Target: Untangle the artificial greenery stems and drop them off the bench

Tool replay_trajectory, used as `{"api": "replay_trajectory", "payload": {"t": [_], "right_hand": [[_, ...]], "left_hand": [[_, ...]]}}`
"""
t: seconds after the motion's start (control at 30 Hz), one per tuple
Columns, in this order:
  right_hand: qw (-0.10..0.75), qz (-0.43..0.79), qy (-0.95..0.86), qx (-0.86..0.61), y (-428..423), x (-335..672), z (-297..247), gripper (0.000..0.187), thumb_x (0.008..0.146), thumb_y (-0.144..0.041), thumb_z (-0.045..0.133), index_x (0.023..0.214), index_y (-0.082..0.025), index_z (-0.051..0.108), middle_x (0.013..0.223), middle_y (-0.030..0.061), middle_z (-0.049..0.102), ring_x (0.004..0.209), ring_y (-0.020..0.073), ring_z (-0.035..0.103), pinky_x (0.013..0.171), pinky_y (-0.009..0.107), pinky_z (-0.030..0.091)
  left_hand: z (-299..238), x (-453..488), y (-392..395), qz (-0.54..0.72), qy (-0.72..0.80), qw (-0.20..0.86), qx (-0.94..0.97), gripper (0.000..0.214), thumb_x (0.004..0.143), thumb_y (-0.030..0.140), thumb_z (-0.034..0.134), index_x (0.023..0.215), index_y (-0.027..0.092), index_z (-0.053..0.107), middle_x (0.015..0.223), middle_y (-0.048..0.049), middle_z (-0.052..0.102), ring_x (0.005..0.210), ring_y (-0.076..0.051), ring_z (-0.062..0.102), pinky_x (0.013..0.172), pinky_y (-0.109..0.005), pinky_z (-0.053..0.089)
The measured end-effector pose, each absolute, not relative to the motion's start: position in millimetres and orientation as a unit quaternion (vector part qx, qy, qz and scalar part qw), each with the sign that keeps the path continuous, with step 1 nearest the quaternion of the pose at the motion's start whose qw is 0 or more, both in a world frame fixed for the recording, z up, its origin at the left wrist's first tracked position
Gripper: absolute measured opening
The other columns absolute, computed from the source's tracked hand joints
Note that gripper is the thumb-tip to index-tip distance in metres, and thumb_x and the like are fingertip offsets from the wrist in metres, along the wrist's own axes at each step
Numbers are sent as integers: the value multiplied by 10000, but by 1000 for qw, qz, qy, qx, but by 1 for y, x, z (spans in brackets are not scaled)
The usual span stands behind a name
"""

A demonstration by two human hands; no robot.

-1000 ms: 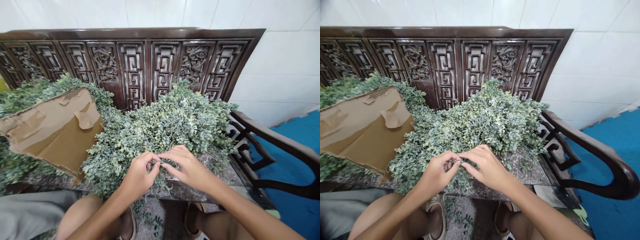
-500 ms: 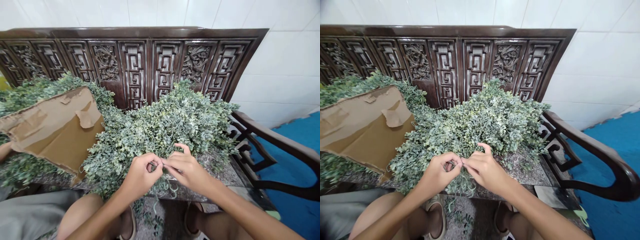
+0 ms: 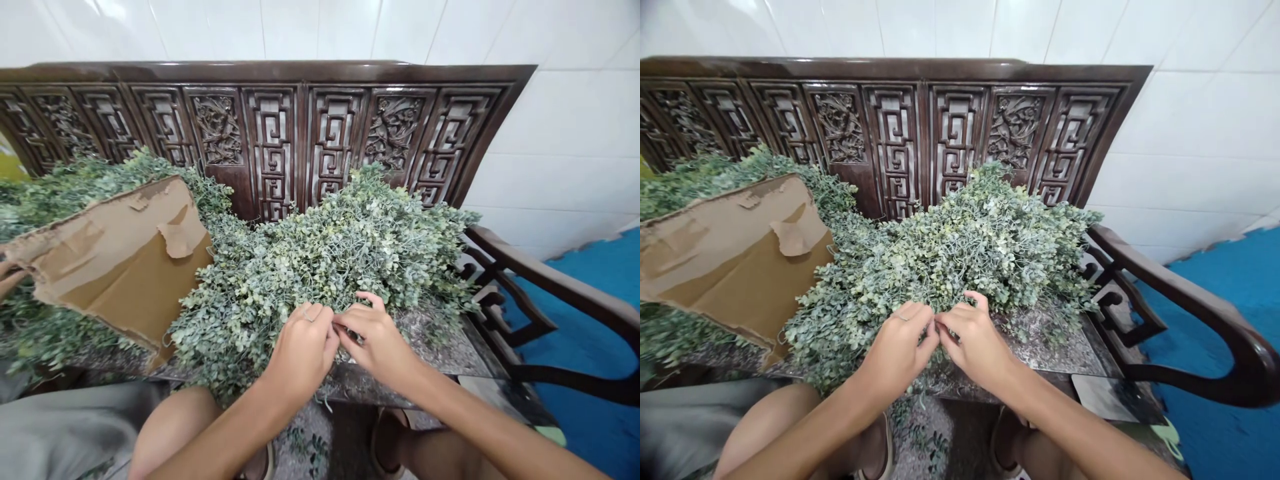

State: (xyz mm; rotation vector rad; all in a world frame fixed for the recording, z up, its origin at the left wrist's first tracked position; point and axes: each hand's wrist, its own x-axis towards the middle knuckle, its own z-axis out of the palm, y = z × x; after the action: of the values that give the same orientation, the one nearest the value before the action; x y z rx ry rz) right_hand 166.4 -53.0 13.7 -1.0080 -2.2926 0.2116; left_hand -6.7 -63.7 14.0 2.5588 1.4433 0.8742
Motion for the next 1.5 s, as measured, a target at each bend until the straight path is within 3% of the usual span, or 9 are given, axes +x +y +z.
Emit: {"api": "replay_trajectory", "payload": {"t": [0.43,0.63,0.7,0.8,0.93,1.13,1.23,1.3,1.5], "right_hand": [[327,54,-859,-391,-58,161,17,162,913,-91,539,897,-194,664,724,-10,667,675,140,607,1075,480,331],[347,61,-837,-418,-61,182,33,167,945,-171,546,1018,-221,688,895,23,756,770,165,680,1072,504,360],[310,60,-830,-459,-55,194,29,159,927,-174,551,952,-211,703,877,33,761,768,189,691,1007,503,415],[175,169,-870,-429,-57,207,14,195,868,-113,568,817,-216,727,722,-12,742,625,159,678,739,330,522],[49,262,-916,-299,-71,209,-3,292,724,-228,790,1013,-256,759,772,-23,761,656,170,709,513,231,475],[105,244,-866,-423,-59,205,15,463,855,-419,710,1246,-185,628,1061,101,747,906,240,723,742,320,581],[212,233,-831,-459,-49,197,21,776,864,-498,687,1497,-189,361,1441,192,528,1206,289,617,958,424,538],[267,249,-822,-438,-46,187,20,848,825,-505,730,1515,-227,322,1487,172,480,1291,289,550,1041,469,483],[294,295,-815,-403,-45,163,16,214,871,-307,710,1064,-220,679,1072,34,732,1000,198,682,924,369,521]], "left_hand": [[18,-6,-48,211,522,-18,826,264,865,-12,421,745,180,557,764,-59,611,769,-227,567,747,-356,435],[27,-44,-42,323,533,147,768,163,929,166,451,797,195,542,697,8,555,637,-154,518,621,-275,360],[33,-53,-43,390,548,214,708,131,943,247,477,844,199,548,669,33,522,590,-130,480,591,-252,346],[40,-60,-42,482,545,306,614,163,939,333,523,859,196,562,639,52,446,572,-109,421,558,-223,327],[45,-61,-41,563,481,430,517,182,913,369,590,865,196,561,647,62,386,579,-90,369,579,-196,366],[50,-48,-47,600,408,558,402,246,843,378,699,832,200,529,650,59,400,582,-86,386,554,-190,425],[49,-42,-49,613,389,574,379,274,834,395,719,847,203,523,672,53,429,590,-85,398,546,-192,446],[47,-37,-51,623,379,574,373,274,836,394,723,870,207,526,682,51,453,601,-86,424,553,-190,457],[48,-30,-51,632,350,611,324,318,787,368,778,865,203,517,677,65,452,585,-67,452,527,-156,443]]}}
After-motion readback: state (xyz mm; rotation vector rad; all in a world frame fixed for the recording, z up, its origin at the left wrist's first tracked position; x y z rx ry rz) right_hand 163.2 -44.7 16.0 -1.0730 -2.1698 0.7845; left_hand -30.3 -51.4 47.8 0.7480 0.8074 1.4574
